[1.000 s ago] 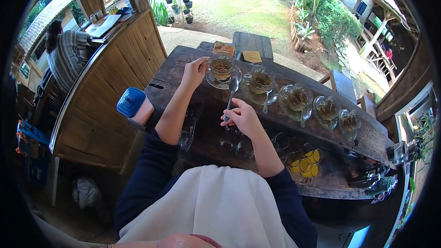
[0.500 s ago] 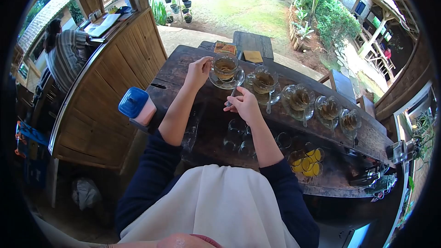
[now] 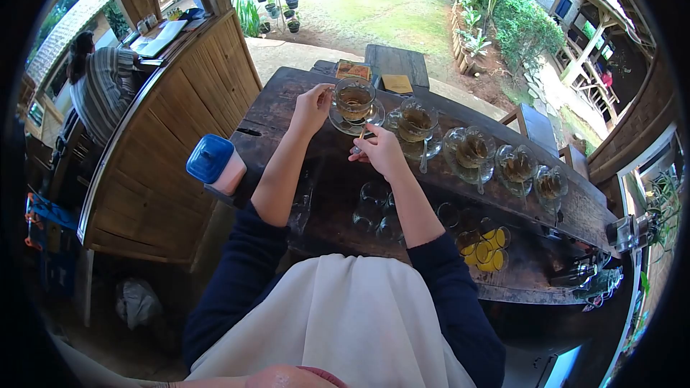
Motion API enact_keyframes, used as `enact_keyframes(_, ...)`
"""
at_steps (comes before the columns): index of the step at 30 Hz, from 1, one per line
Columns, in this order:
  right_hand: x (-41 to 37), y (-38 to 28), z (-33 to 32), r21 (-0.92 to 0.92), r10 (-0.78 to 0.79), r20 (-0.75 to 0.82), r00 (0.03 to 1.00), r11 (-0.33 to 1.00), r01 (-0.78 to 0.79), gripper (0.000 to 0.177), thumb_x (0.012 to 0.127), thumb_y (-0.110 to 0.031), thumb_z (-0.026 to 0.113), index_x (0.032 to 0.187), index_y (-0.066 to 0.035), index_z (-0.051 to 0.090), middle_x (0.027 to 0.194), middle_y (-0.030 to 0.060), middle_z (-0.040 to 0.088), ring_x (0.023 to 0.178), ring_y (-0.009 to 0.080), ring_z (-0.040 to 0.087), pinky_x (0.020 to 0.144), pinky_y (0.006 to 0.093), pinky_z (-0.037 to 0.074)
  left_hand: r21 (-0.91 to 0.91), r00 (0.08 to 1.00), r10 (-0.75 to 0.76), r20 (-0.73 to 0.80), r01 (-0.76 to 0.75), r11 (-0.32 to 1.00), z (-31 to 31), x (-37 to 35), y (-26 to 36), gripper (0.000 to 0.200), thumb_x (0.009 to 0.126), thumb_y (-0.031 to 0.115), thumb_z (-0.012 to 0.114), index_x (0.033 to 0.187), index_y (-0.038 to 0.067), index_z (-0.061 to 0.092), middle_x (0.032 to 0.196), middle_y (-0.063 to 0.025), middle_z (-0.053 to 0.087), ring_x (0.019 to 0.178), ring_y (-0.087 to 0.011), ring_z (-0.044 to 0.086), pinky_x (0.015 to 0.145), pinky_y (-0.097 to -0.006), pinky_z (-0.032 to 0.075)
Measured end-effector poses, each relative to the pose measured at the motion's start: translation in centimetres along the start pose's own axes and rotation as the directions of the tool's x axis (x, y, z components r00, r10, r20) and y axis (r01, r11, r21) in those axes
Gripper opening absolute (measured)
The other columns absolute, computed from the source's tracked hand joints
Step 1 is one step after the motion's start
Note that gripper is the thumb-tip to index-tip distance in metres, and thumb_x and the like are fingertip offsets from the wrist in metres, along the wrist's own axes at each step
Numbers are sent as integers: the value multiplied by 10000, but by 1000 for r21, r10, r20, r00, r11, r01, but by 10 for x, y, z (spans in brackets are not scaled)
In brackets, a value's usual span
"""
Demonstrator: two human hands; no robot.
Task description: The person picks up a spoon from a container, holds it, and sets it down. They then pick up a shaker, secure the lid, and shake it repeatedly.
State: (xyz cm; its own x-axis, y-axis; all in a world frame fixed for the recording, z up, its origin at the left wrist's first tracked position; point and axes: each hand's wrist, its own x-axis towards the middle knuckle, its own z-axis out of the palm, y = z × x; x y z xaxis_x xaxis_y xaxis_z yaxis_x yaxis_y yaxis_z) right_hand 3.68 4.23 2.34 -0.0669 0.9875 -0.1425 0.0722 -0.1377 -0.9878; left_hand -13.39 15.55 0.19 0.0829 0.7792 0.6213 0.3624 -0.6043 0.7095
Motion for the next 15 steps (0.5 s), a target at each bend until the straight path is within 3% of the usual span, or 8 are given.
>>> enact_keyframes(9,2,-2,-2,19,24,-9,1000,1000,-24,523,881,-112,572,1316,73,347,798,125,660,661,176,661,587,246,506,-5,999,-44,14,44,999,-5,0,10,187,816,64,601,996,15,610,750,-174,623,646,-262,620,621,-311,480)
enact_keyframes(15,5,0,-2,21,42,-33,999,999,-41,506,890,-131,563,1314,53,356,801,119,658,655,167,654,598,253,508,-22,1000,-27,-1,27,999,-4,-1,7,190,832,98,602,1011,34,615,672,-153,598,586,-218,585,594,-305,468)
